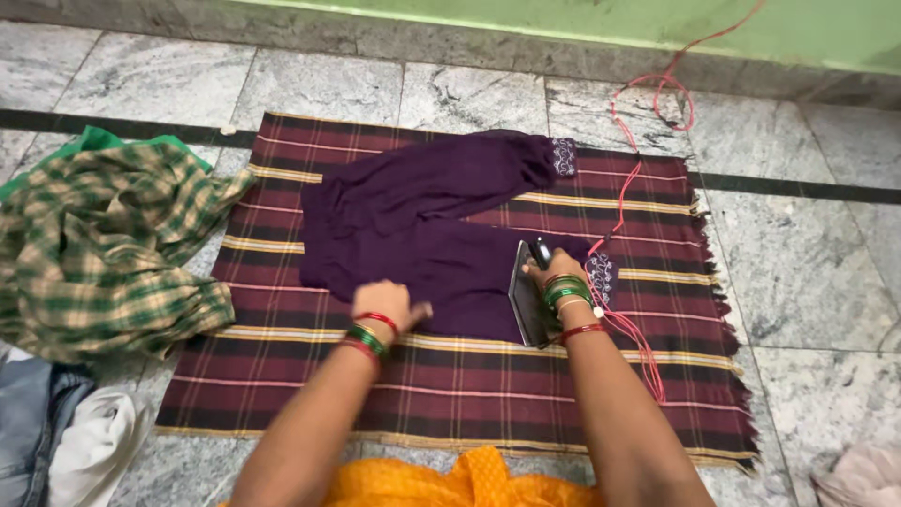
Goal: The person irons a purple garment laid out on a plaid mat on the floor. They use a handheld iron to smooth the fabric, repeatedly folding and unfolding the garment to treat different sections. The person finishes by folding the garment neatly.
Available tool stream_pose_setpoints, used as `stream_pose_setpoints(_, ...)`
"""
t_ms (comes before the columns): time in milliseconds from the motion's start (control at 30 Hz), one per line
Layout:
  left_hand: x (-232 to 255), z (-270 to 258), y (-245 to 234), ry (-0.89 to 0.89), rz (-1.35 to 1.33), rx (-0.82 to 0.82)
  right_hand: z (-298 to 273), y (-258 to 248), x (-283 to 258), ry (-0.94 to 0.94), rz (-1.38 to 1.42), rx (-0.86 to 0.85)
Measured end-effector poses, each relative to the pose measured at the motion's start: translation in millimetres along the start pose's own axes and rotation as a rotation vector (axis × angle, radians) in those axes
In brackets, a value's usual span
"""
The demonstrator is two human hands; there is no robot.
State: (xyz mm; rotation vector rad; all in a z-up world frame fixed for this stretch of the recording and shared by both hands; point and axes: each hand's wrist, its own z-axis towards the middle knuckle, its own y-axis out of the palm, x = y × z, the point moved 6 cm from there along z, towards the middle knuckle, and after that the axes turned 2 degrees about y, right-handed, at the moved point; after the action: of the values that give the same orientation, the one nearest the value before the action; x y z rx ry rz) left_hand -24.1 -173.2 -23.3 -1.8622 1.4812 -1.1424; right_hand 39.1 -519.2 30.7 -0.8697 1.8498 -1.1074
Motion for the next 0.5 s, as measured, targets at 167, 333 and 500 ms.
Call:
stream_pose_setpoints(167,-79.4,-1.6,-53.6,-0.183,0.358,0.495,31.1,-9.7,-13.8,0.001,-0.015,0.085)
stream_pose_setpoints(333,-103.7,7.6,-31.0,-0.212,0.031,0.293,22.5,-16.2,-29.3,-0.089,0.007,-0.040)
stream_pose_setpoints(500,-103.9,6.1,-29.6,-0.224,0.026,0.310,-52.7,-11.3,-58.0,-0.416,-0.082,-0.267)
